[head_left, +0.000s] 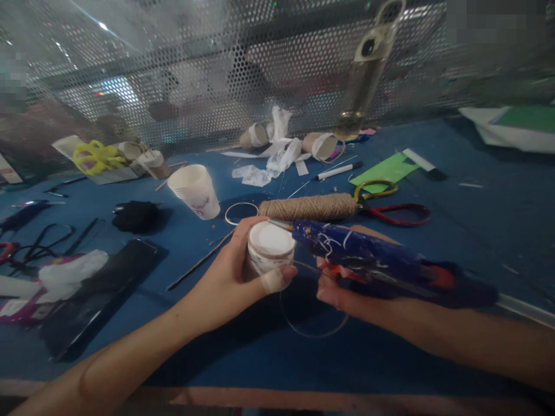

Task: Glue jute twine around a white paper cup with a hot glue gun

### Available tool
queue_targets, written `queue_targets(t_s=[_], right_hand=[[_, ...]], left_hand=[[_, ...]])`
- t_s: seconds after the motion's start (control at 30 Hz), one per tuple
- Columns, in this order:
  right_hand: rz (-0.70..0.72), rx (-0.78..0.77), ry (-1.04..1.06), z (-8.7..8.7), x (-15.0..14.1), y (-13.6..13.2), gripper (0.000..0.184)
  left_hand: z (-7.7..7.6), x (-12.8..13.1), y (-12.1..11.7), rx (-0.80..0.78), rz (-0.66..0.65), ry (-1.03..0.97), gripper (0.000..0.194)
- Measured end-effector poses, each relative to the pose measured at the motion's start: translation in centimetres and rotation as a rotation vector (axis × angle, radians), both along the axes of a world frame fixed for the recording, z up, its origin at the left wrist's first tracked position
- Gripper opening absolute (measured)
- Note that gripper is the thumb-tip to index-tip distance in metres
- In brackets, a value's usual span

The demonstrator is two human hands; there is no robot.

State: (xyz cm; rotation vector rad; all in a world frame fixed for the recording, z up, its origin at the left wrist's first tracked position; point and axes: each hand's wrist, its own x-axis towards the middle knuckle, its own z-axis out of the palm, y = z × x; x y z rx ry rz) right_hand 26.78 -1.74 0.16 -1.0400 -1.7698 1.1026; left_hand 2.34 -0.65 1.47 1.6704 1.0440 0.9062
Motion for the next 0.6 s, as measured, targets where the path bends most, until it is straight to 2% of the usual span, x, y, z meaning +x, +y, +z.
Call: queue_targets(t_s=[0.13,0.33,0.4,0.6], right_hand=[[-0.161,0.097,0.003,-0.5,0.1,0.6,0.024],[-0.209,0.239,-0.019,0.5,0.6,1.2,0.015],[-0.192,0.223,-0.029,0.7,0.8,1.2,0.016],[-0.15,0.029,-0.086,0.6,1.0,1.0,0.026]], left_hand=[[0.1,-0.1,0.1,-0.002,0.006,0.057,0.054],[0.2,-0.1,0.0,-0.005,0.018,0.076,0.053],[0.1,-0.1,0.0,-0.019,0.019,0.071,0.055],[0.1,-0.1,0.1,-0.019,-0.007,0.061,0.053]])
